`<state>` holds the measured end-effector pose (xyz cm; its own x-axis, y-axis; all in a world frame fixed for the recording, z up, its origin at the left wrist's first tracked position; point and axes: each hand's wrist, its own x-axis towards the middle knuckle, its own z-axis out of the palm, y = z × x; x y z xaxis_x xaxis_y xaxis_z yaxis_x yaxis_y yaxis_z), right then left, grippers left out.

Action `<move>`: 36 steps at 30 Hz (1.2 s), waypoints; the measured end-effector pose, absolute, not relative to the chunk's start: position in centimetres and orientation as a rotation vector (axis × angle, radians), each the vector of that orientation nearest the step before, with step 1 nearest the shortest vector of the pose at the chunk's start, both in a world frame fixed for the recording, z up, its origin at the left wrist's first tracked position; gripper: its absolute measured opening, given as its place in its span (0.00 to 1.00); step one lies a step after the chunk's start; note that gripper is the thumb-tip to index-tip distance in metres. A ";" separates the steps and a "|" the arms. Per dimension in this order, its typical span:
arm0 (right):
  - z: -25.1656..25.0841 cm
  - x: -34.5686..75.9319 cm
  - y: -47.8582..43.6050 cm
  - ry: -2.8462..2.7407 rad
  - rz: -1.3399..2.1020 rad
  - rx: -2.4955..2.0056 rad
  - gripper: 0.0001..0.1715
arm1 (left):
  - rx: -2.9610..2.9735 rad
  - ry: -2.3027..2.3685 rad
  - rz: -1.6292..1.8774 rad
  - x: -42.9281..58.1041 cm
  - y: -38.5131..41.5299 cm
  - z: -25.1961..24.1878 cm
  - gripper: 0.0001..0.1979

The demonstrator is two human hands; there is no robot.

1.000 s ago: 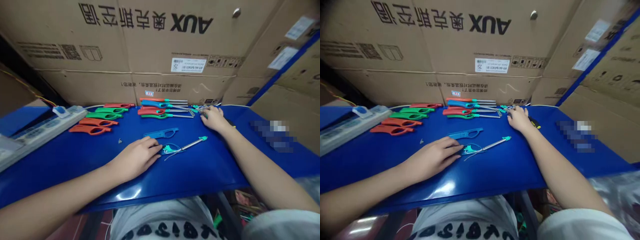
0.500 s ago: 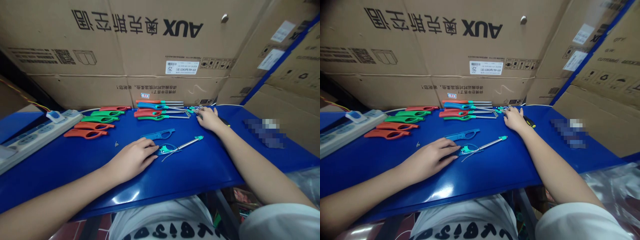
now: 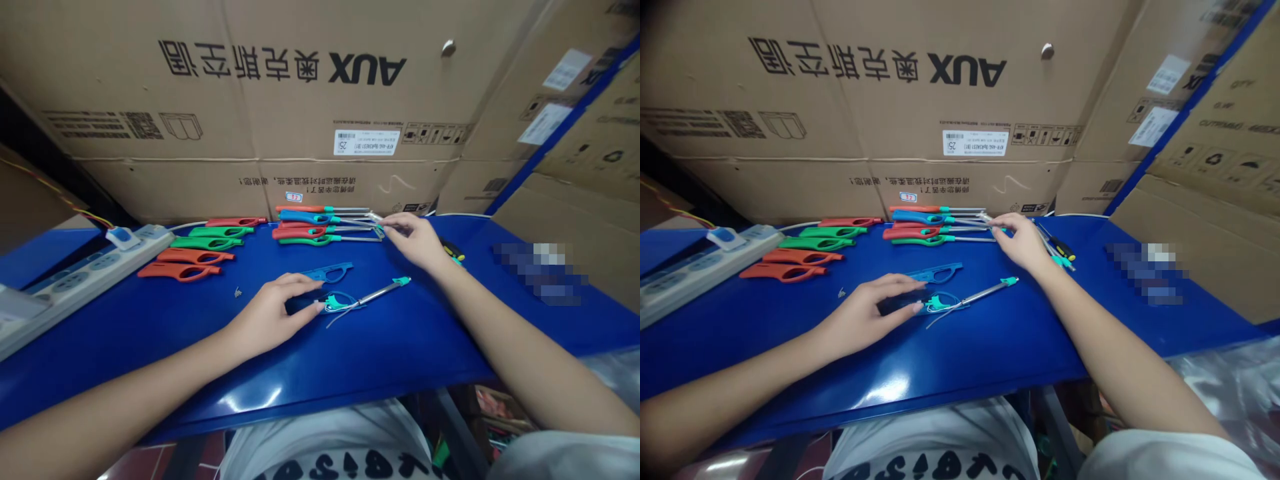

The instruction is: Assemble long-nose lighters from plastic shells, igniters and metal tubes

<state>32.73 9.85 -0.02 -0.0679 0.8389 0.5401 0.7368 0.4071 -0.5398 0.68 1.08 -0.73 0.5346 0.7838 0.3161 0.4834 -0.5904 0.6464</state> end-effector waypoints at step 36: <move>0.2 25.8 2.5 -2.637 0.650 -0.711 0.06 | 1.820 1.019 0.863 1.3 1.3 -0.5 0.18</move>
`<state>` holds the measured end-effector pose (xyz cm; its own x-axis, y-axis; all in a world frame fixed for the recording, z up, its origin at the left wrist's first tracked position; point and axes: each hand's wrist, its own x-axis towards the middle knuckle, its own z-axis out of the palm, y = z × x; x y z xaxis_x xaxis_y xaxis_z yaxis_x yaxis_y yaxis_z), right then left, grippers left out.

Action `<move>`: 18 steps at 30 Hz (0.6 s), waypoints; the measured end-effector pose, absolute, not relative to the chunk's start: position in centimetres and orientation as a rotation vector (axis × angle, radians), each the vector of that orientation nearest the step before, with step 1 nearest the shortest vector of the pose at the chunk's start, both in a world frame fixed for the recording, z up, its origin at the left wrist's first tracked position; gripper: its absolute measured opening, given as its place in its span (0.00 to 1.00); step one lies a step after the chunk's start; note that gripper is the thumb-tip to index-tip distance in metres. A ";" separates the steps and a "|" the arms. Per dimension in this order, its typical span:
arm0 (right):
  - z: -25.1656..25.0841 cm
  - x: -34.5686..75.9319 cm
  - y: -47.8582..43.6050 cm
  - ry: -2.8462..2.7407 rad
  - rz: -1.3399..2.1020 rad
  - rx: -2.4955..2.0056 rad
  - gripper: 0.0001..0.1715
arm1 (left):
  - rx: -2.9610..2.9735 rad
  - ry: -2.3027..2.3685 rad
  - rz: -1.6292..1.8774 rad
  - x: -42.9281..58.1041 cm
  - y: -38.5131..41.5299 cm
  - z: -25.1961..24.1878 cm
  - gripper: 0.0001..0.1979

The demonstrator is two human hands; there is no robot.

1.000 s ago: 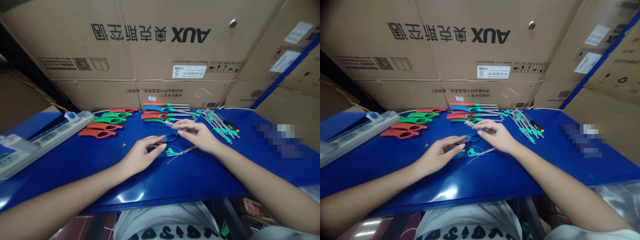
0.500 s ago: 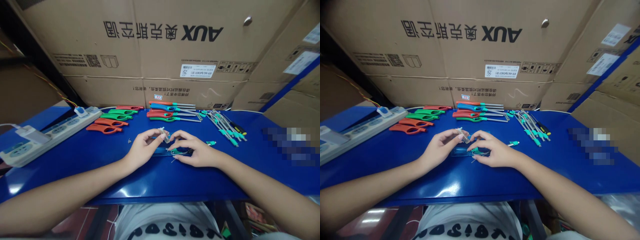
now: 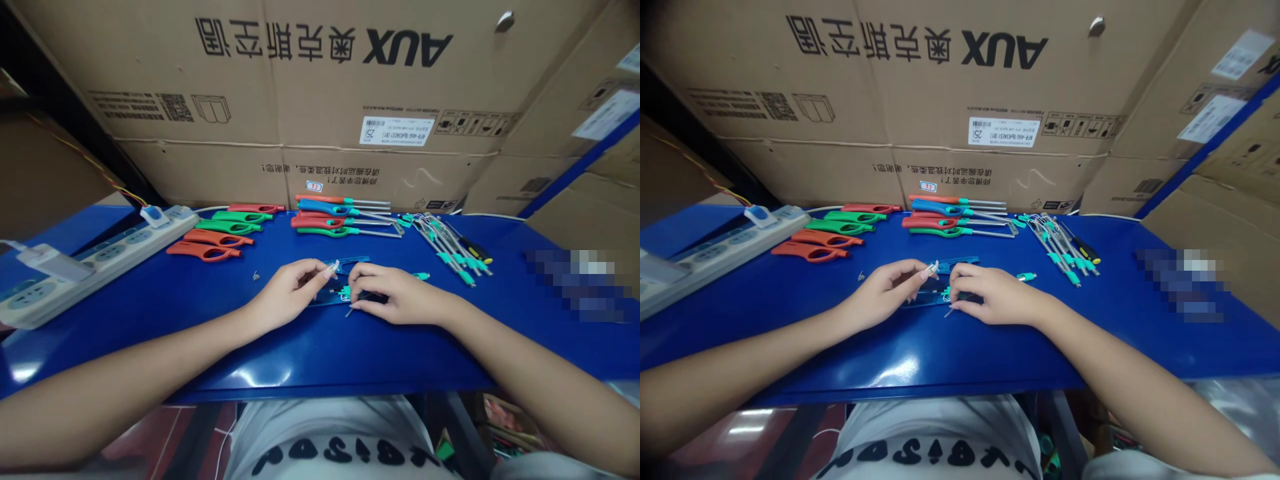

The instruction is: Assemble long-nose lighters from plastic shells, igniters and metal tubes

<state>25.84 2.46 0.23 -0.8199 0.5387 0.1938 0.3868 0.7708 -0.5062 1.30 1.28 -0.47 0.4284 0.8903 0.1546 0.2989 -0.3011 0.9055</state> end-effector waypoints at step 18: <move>1.8 27.2 2.8 -2.585 0.645 -0.725 0.08 | 1.829 1.014 0.796 0.8 1.1 0.3 0.15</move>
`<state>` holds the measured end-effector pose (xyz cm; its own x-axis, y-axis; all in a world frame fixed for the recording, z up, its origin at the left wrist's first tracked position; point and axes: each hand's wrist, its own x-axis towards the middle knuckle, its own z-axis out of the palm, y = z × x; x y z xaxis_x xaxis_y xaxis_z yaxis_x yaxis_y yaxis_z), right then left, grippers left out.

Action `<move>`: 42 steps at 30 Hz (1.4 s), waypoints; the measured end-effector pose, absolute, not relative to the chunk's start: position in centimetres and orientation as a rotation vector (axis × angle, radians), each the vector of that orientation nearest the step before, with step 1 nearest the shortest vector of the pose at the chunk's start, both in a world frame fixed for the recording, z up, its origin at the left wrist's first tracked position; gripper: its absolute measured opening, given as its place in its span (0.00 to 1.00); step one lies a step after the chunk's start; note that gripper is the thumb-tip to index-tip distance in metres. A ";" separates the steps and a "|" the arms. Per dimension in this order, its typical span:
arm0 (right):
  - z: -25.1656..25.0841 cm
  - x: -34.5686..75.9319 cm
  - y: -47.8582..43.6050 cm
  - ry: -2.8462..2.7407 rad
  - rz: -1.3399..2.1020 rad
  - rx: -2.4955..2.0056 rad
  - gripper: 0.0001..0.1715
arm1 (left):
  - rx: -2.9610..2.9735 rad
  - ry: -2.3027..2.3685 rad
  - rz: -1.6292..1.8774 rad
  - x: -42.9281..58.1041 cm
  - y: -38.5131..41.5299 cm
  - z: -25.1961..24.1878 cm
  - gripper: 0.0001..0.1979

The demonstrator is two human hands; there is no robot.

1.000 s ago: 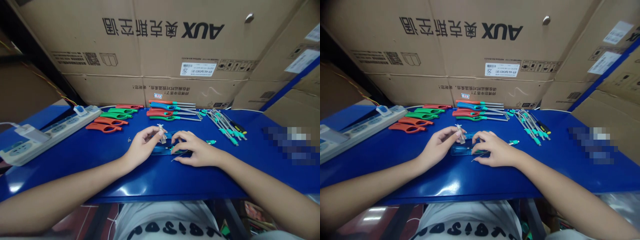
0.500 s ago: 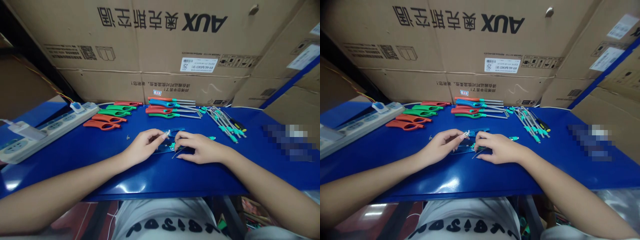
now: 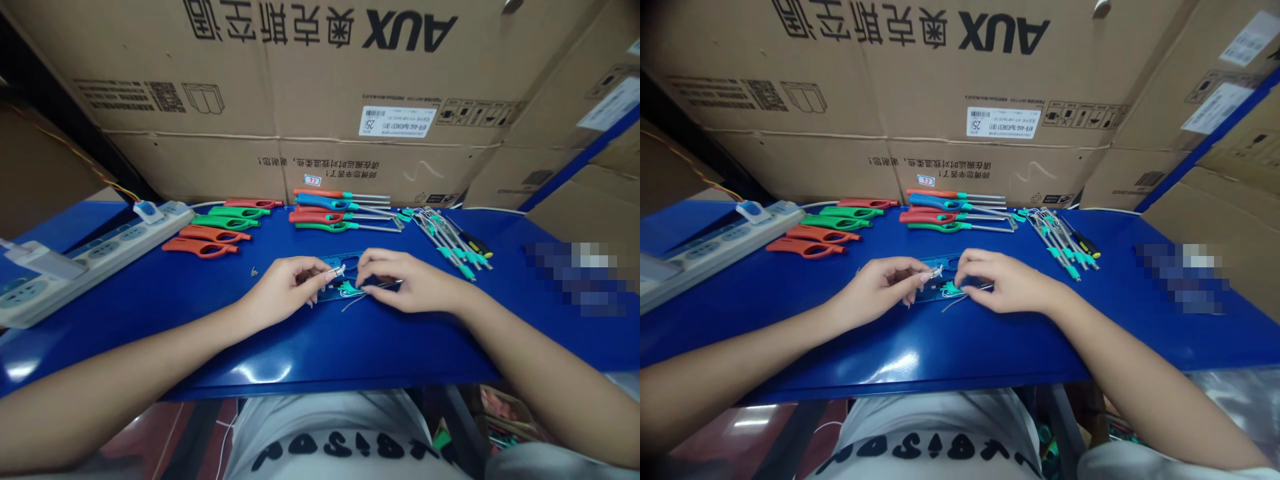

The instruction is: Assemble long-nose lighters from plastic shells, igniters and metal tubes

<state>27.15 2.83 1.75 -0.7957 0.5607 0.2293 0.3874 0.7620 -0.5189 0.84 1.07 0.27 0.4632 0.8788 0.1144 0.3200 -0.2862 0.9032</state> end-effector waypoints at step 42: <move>0.0 25.4 1.8 -2.733 0.672 -0.742 0.08 | 1.764 0.996 0.768 1.1 1.4 -0.5 0.15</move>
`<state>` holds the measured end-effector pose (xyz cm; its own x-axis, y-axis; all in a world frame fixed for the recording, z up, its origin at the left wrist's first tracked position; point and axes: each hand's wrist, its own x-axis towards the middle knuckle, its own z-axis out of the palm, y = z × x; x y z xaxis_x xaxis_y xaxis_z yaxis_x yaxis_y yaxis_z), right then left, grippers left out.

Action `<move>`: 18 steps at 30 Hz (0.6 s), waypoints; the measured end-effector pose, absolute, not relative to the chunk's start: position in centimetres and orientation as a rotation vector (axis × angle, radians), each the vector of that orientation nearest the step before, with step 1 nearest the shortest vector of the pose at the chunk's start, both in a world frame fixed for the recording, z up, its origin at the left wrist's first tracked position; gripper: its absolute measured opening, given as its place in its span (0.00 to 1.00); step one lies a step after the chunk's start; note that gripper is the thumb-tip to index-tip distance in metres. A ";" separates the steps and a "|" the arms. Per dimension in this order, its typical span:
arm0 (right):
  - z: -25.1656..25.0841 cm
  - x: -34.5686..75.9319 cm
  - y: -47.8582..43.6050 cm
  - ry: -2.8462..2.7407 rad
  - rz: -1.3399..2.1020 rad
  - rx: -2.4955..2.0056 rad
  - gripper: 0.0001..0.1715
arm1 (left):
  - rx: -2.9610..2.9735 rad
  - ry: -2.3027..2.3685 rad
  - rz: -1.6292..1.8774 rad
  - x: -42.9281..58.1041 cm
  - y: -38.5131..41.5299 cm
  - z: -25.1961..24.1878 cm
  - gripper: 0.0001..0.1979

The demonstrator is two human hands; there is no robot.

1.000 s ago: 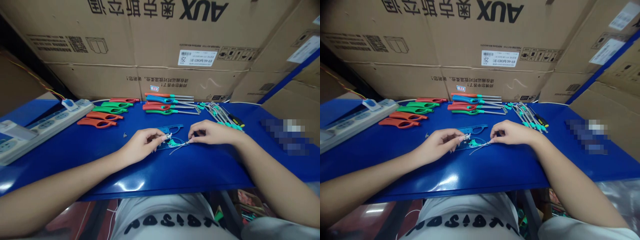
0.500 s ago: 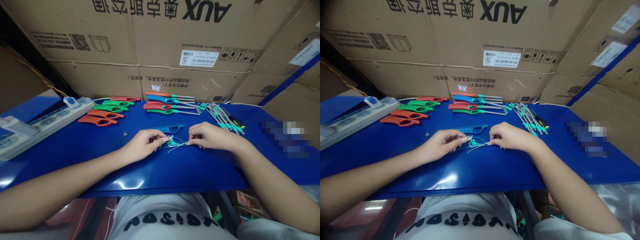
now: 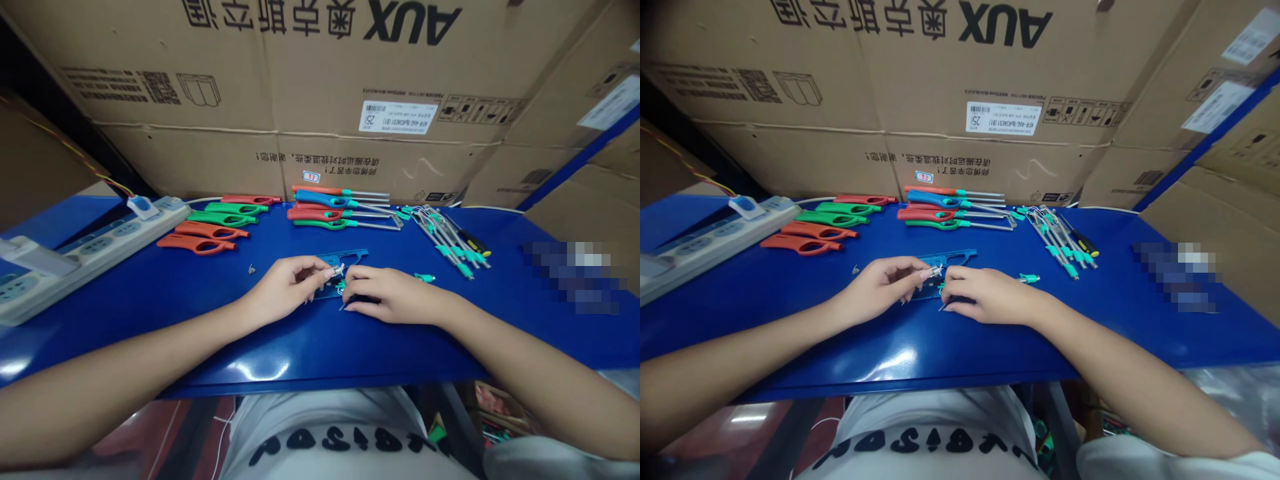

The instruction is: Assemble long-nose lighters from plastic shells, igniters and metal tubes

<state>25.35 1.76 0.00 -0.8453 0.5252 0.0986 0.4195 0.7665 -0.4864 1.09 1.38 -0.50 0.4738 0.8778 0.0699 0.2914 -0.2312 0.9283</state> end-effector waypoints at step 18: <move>-0.8 25.8 4.1 -1.817 1.694 -0.883 0.22 | 1.711 0.971 0.715 1.4 1.4 -0.5 0.16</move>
<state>25.79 4.10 -0.83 -0.6650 0.7435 -0.0705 0.1223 0.0153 -0.9924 1.36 1.44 -0.54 0.5024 0.8645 0.0165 0.2721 -0.1762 0.9460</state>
